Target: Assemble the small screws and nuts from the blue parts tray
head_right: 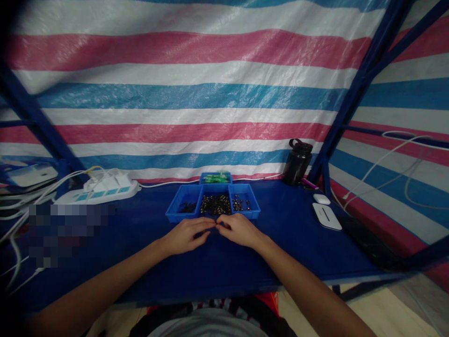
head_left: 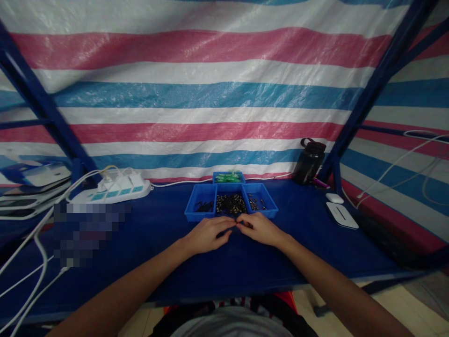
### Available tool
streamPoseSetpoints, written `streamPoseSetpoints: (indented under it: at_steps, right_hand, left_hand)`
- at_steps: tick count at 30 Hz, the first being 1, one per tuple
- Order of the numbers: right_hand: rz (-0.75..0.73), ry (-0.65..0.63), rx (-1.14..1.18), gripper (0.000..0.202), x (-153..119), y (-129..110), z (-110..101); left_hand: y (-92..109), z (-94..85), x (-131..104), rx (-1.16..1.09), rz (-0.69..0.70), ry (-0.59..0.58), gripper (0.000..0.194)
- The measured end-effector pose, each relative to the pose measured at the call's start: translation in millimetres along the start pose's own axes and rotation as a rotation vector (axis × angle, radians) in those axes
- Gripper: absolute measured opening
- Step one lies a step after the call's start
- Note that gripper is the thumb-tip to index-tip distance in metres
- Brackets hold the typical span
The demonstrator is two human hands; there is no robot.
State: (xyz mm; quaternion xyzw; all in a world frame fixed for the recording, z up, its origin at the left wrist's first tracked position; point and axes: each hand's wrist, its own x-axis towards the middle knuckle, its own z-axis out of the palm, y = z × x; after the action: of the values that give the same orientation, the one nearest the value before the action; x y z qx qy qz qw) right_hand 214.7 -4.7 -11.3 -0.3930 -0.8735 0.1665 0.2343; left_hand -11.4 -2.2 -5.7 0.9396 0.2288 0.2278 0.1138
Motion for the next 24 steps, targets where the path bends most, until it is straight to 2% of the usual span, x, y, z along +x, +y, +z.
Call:
streamPoseSetpoints:
  at_steps: [16,20,24]
  right_hand:
    - [-0.015,-0.009,0.063,0.017,0.8,4.0,1.3]
    - [-0.009,-0.037,-0.009,0.015,0.4,1.4,2.0]
    - [-0.022,-0.086,-0.194,0.01,0.2,-4.5,6.8]
  left_hand:
    - [0.7,-0.8,-1.5,0.052,0.065,-0.004,0.035]
    - [1.9,-0.9,-1.3,0.067,0.048,-0.02,0.028]
    - [0.0,1.4,-1.5,0.087,-0.005,-0.011,0.02]
